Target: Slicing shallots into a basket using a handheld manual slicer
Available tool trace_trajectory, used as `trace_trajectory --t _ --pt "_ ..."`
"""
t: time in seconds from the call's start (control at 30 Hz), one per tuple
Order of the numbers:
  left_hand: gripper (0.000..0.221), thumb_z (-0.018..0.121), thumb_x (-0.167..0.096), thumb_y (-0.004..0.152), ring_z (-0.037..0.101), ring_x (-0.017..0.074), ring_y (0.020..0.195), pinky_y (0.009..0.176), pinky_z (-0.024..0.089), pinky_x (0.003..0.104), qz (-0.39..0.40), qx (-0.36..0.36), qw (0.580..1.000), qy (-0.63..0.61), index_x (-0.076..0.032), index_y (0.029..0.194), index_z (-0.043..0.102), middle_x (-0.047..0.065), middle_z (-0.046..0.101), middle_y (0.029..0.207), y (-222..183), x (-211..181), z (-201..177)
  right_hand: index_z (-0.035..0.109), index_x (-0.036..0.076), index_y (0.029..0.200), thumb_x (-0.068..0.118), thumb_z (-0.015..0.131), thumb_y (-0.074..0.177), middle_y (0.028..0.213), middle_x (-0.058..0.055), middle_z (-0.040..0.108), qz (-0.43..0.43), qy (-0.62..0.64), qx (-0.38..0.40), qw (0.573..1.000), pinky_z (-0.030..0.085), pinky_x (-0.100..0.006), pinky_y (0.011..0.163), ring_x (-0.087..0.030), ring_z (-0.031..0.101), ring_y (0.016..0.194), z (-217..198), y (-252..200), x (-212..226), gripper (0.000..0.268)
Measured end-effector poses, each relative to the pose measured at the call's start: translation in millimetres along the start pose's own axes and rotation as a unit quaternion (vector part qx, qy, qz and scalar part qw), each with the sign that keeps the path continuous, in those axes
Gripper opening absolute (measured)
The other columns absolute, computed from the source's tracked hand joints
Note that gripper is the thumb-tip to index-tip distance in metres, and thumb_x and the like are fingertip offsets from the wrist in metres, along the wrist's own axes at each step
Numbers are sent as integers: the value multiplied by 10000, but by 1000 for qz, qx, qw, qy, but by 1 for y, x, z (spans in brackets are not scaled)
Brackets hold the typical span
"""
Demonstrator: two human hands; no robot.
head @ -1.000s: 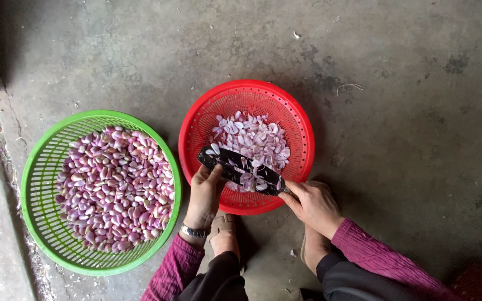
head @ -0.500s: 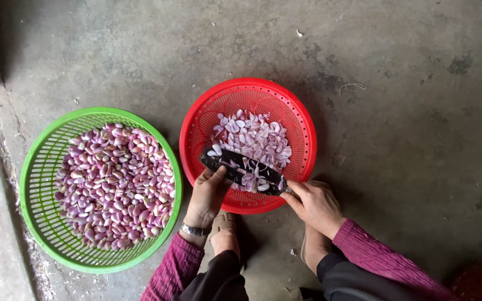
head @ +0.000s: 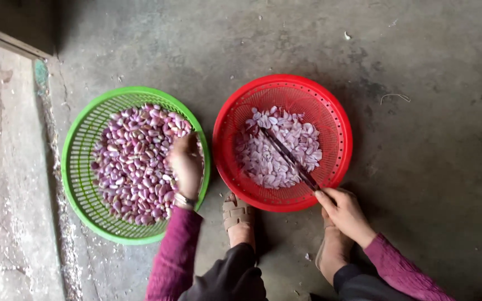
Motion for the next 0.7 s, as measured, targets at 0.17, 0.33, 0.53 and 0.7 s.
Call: trace_trajectory --t 0.17,0.33,0.53,0.7 --pt "93 805 -231 816 713 276 726 687 585 400 -47 -69 964 252 -189 886 761 25 668 746 37 208 34 722 9 1228 398 650 960 520 -156 688 37 -40 -15 998 538 -329 320 -212 619 348 -9 -22 35 478" --pt "191 761 -236 805 711 330 777 722 581 477 -111 -75 954 268 -165 874 597 67 670 796 43 238 54 770 69 1203 405 633 968 568 -143 732 33 -84 -37 995 552 -337 404 -214 666 405 -29 -35 58 432" --pt "105 760 -133 841 703 302 692 576 559 459 -81 -77 984 137 -80 877 677 105 732 808 38 213 29 790 194 1146 388 607 941 529 -19 649 8 -192 -34 981 460 -314 469 -138 546 407 -45 -53 96 337" --pt "121 737 -109 891 752 234 815 709 641 383 -109 42 992 51 -45 986 776 115 785 946 38 203 28 783 211 1173 443 603 920 536 -39 687 9 -252 -24 967 500 -310 535 -145 577 414 -40 -56 118 388"
Point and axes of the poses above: each hand's wrist, its own y-axis towards the middle knuckle, its own z-axis out of the palm, x = y × z, the point moved 8 cm from there along y, towards the middle knuckle
